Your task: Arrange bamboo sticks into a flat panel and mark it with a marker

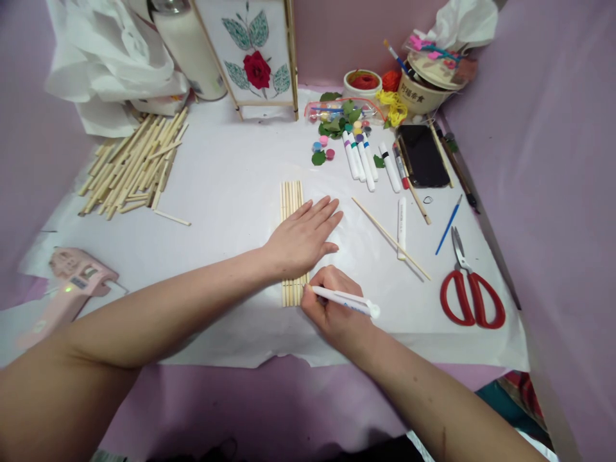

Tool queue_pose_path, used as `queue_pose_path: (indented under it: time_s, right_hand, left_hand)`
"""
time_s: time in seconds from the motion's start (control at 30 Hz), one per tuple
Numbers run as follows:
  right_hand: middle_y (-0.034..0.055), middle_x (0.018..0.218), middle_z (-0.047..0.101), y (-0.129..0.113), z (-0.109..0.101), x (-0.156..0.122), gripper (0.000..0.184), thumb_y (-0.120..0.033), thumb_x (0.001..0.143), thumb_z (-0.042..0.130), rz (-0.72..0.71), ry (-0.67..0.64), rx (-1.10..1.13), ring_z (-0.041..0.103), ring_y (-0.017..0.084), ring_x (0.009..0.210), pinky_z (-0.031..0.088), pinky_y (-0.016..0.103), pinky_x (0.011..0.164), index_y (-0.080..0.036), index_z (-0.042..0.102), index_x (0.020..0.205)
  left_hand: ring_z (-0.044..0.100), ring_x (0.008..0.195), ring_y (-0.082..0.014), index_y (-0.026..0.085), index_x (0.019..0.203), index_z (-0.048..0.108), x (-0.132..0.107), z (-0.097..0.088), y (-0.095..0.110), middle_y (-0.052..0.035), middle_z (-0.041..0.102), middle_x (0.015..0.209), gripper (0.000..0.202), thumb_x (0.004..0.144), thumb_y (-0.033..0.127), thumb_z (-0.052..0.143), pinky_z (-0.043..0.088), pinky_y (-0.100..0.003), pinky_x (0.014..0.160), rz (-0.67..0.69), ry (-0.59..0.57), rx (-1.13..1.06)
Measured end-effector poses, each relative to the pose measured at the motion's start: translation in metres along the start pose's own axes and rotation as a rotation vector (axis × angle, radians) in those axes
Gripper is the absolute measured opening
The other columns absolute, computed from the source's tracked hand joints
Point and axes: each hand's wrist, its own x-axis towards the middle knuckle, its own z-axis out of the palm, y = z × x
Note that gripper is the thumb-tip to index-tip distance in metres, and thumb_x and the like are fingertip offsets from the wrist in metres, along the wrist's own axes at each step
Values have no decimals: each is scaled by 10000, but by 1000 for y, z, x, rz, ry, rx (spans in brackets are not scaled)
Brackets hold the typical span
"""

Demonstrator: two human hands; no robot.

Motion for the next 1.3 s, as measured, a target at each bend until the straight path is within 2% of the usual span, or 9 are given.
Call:
queue_pose_path:
  time_s: [1.3]
  right_hand:
    - [-26, 658, 496, 1, 0, 0, 156, -141, 851, 538, -12, 2, 12, 456, 108, 557, 355, 260, 533, -215, 423, 776]
  left_hand:
    - [112, 1469, -224, 104, 1470, 310, 1, -1, 0, -108, 196, 1577, 607, 972, 441, 390, 101, -391, 1203, -1, -7, 0]
